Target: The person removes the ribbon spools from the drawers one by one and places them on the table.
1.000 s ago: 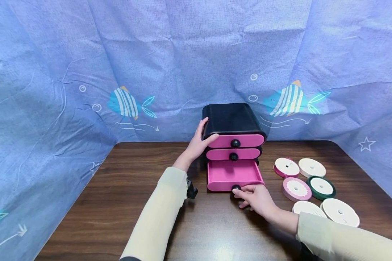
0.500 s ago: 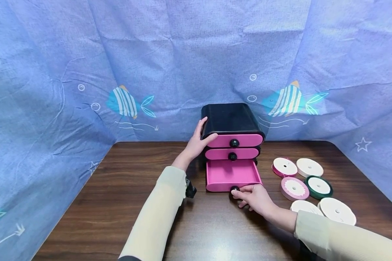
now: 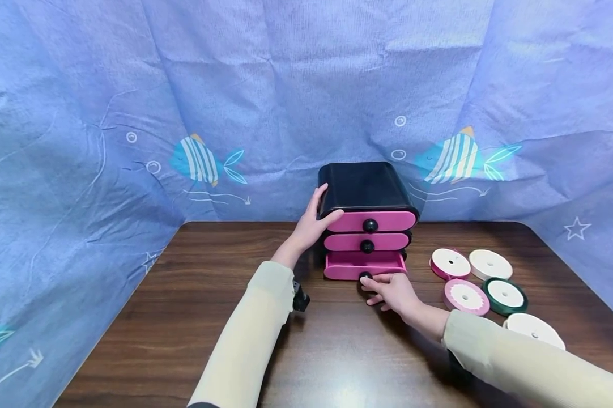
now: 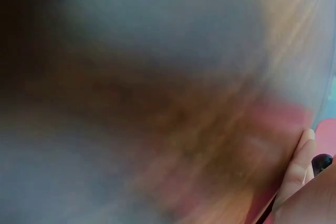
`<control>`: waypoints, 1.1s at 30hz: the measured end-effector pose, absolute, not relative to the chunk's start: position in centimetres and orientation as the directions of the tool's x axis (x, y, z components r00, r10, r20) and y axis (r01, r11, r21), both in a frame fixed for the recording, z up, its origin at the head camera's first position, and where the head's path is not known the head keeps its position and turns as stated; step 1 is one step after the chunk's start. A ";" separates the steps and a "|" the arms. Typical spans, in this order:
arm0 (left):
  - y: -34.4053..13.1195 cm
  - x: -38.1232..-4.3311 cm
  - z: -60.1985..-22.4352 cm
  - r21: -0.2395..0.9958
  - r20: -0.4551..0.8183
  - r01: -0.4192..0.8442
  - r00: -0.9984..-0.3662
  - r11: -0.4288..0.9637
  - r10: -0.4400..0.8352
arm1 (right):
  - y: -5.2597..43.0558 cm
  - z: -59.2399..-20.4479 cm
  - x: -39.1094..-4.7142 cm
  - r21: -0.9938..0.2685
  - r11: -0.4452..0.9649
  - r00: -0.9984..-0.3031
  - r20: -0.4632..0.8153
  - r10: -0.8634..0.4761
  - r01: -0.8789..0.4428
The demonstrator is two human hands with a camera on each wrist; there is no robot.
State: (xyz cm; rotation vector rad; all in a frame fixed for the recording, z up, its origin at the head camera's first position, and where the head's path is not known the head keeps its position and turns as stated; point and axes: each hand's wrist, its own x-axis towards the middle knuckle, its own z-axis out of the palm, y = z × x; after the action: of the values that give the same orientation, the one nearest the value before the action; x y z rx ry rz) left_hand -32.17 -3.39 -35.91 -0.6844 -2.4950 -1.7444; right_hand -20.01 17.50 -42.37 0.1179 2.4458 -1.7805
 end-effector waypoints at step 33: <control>-3.3 -32.0 -35.9 0.897 0.253 0.348 -0.911 0.274 0.326 | 17.8 -42.1 -23.3 -0.945 0.307 -0.991 -0.130 -0.020 0.117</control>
State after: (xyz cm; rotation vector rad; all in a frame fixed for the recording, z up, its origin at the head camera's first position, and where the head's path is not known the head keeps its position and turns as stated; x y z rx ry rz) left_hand -32.03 -3.32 -35.86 -0.6593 -2.4924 -1.7617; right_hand -23.26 17.77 -42.10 0.0910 2.4427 -1.7814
